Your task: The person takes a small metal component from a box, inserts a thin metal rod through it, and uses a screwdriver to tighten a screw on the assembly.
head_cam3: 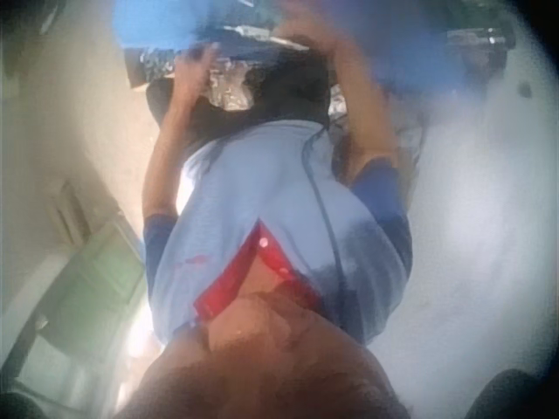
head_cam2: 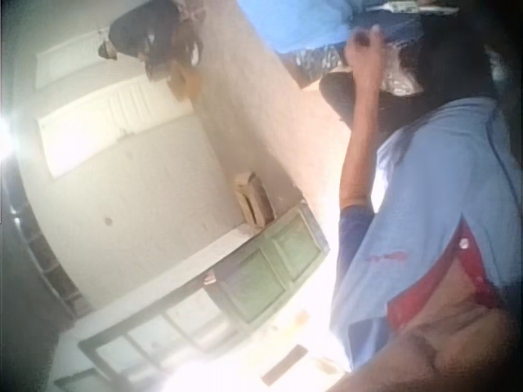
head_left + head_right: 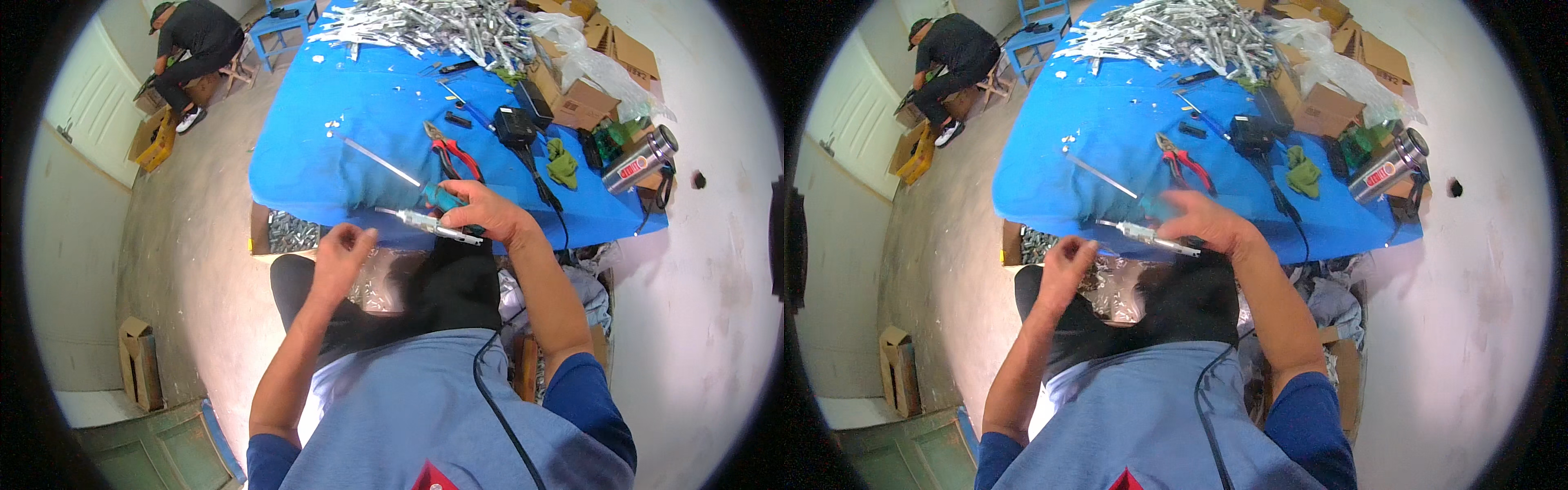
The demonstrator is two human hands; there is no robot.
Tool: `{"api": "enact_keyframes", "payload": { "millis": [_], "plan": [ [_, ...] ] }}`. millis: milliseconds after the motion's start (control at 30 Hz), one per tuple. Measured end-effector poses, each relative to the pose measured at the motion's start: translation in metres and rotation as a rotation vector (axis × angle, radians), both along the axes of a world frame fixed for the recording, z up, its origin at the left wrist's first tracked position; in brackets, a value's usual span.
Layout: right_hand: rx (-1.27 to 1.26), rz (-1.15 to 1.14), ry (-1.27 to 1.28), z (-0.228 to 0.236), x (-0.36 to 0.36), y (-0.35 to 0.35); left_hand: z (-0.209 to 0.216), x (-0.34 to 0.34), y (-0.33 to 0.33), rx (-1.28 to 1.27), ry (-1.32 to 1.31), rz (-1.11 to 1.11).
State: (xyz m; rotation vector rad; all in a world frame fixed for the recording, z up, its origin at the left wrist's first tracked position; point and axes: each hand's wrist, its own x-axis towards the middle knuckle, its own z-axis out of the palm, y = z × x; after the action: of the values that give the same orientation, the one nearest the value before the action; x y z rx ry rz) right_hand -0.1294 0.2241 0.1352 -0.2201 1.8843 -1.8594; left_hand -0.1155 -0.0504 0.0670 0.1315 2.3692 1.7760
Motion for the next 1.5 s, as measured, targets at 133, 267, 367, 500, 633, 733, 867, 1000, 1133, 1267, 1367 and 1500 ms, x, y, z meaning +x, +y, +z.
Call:
{"api": "enact_keyframes", "payload": {
  "millis": [133, 267, 367, 500, 633, 733, 867, 1000, 1133, 1267, 1367, 1500],
  "plan": [
    [0.193, 0.222, 0.100, 0.012, 0.003, 0.010, 0.007, 0.003, 0.008, 0.341, -0.204, -0.077],
    [0.350, 0.399, 0.212, 0.013, -0.003, 0.010, 0.020, 0.016, 0.042, 0.297, -0.246, -0.323],
    [0.394, 0.493, 0.252, 0.013, -0.013, 0.011, 0.017, 0.021, 0.048, 0.215, -0.281, -0.484],
    [0.394, 0.436, 0.176, 0.002, -0.020, 0.014, 0.019, 0.025, 0.047, 0.232, -0.304, -0.559],
    [0.036, 0.031, -0.110, -0.005, -0.024, 0.011, 0.012, 0.026, 0.048, 0.383, -0.425, -0.378],
    [0.064, -0.265, -0.003, -0.009, -0.028, 0.019, 0.008, 0.019, 0.048, 0.476, -0.478, -0.241],
    [0.167, -0.436, 0.054, 0.001, -0.003, 0.027, 0.000, 0.000, 0.045, 0.658, -0.610, -0.069],
    [0.297, -0.359, 0.079, -0.007, 0.028, 0.034, -0.007, -0.014, 0.042, 0.702, -0.638, 0.008],
    [0.330, -0.357, 0.237, -0.009, 0.060, 0.028, -0.019, -0.026, 0.039, 0.705, -0.658, 0.061],
    [0.337, -0.315, 0.233, -0.008, 0.073, 0.024, -0.017, -0.035, 0.039, 0.643, -0.652, 0.171],
    [0.359, -0.296, 0.183, -0.003, 0.077, 0.026, -0.017, -0.042, 0.041, 0.649, -0.663, 0.206],
    [0.408, -0.293, 0.246, -0.007, 0.079, 0.033, -0.017, -0.047, 0.042, 0.668, -0.692, 0.169]
  ]
}}
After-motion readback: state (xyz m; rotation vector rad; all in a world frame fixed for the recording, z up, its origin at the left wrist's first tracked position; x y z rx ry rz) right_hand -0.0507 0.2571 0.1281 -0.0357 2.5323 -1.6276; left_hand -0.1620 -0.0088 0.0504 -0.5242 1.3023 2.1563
